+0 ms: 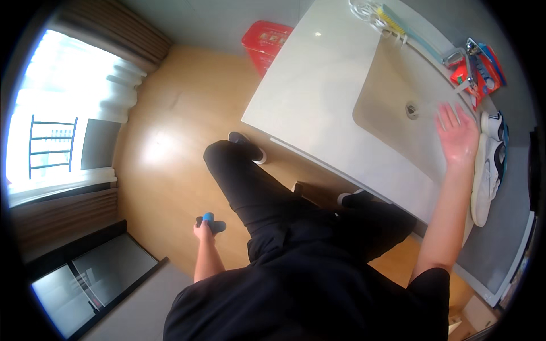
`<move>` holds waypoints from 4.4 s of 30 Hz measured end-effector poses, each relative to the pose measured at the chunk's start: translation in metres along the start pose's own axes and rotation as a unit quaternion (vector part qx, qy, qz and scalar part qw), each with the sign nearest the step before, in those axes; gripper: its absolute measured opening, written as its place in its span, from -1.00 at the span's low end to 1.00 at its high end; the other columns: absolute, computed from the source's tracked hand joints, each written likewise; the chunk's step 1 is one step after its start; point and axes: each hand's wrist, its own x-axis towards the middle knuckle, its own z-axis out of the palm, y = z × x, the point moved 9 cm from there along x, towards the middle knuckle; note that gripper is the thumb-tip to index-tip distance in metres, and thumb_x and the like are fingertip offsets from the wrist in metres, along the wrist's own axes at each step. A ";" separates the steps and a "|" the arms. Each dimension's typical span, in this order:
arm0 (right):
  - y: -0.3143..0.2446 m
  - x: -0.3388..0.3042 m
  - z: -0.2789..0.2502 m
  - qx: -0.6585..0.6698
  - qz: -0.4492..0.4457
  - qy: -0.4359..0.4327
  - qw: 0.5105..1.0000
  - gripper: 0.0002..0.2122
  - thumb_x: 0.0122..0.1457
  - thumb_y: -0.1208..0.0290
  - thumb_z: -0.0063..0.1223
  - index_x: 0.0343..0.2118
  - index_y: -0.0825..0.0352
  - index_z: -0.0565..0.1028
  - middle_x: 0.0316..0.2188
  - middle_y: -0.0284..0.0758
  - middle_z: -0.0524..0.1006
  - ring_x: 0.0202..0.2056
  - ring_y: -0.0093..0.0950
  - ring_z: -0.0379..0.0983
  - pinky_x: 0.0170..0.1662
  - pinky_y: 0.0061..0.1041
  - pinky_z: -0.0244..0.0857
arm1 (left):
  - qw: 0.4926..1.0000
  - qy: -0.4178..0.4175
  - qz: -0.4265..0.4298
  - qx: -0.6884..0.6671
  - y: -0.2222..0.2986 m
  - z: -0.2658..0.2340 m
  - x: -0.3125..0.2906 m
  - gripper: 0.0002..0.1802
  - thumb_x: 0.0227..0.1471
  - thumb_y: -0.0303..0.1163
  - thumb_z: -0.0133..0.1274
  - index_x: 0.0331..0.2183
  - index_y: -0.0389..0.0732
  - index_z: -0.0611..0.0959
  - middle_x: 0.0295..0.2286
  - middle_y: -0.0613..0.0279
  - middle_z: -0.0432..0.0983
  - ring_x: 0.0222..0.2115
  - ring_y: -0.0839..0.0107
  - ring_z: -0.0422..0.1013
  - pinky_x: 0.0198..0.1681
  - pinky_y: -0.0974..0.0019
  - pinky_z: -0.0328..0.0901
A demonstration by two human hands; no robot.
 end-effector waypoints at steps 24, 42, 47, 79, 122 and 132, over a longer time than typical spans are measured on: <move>0.071 0.024 0.090 -0.862 -0.180 -0.069 0.468 -0.45 0.34 0.07 -0.31 0.15 0.51 0.26 0.18 0.05 0.26 0.26 -0.10 0.10 0.29 -0.19 -0.02 | 0.999 -0.040 0.005 0.019 0.010 0.026 -0.004 -0.34 0.02 -0.40 0.12 0.16 -0.12 0.28 0.02 0.01 0.36 -0.10 0.01 0.44 -0.30 -0.16 0.47; 0.155 -0.027 0.283 -0.730 -0.390 -0.242 0.507 -0.33 0.27 -0.06 -0.22 0.25 0.42 0.15 0.31 -0.12 0.11 0.34 -0.23 -0.05 0.36 -0.23 -0.22 | 0.999 -0.037 -0.005 0.008 0.005 0.009 -0.005 -0.42 0.04 -0.39 0.06 0.11 -0.11 0.32 -0.03 0.03 0.38 -0.15 0.02 0.47 -0.36 -0.12 0.49; 0.052 0.027 0.113 -0.889 -0.026 -0.072 0.451 -0.55 0.31 0.02 -0.29 -0.04 0.22 0.55 -0.02 -0.20 0.53 0.07 -0.21 0.40 0.09 -0.21 0.28 | 0.997 -0.051 0.008 0.059 -0.006 0.009 0.011 -0.39 0.01 -0.40 0.09 0.12 -0.12 0.32 -0.02 0.03 0.37 -0.14 0.03 0.45 -0.38 -0.11 0.48; 0.077 0.012 0.140 -0.752 -0.158 -0.165 0.618 -0.44 0.31 0.05 -0.34 0.06 0.53 0.36 0.10 0.08 0.35 0.14 -0.03 0.27 0.18 -0.16 0.18 | 0.995 -0.069 0.046 0.051 0.044 0.015 -0.004 -0.44 0.06 -0.38 0.05 0.12 -0.08 0.33 -0.02 0.02 0.37 -0.10 0.02 0.42 -0.31 -0.14 0.45; 0.023 0.143 0.010 0.401 0.087 -0.052 0.910 -0.91 0.24 0.55 -0.16 -0.28 0.46 0.36 -0.54 -0.31 0.34 -0.55 -0.47 0.35 -0.51 -0.56 0.35 | 0.792 -0.403 0.256 -0.381 0.408 0.104 -0.203 -0.49 0.16 -0.30 -0.08 0.11 -0.32 0.33 0.03 -0.05 0.33 0.06 0.02 0.30 0.14 -0.08 0.23; 0.032 0.107 0.024 0.065 0.053 -0.110 0.990 -0.70 0.29 0.28 -0.20 -0.61 0.17 0.21 -0.78 -0.47 0.03 -0.76 -0.61 -0.01 -0.72 -0.58 -0.27 | 0.610 -0.680 0.282 -0.293 0.476 0.315 -0.551 -0.59 0.13 -0.31 -0.04 -0.03 -0.32 0.39 -0.15 0.00 0.41 -0.12 0.05 0.40 0.01 -0.16 0.32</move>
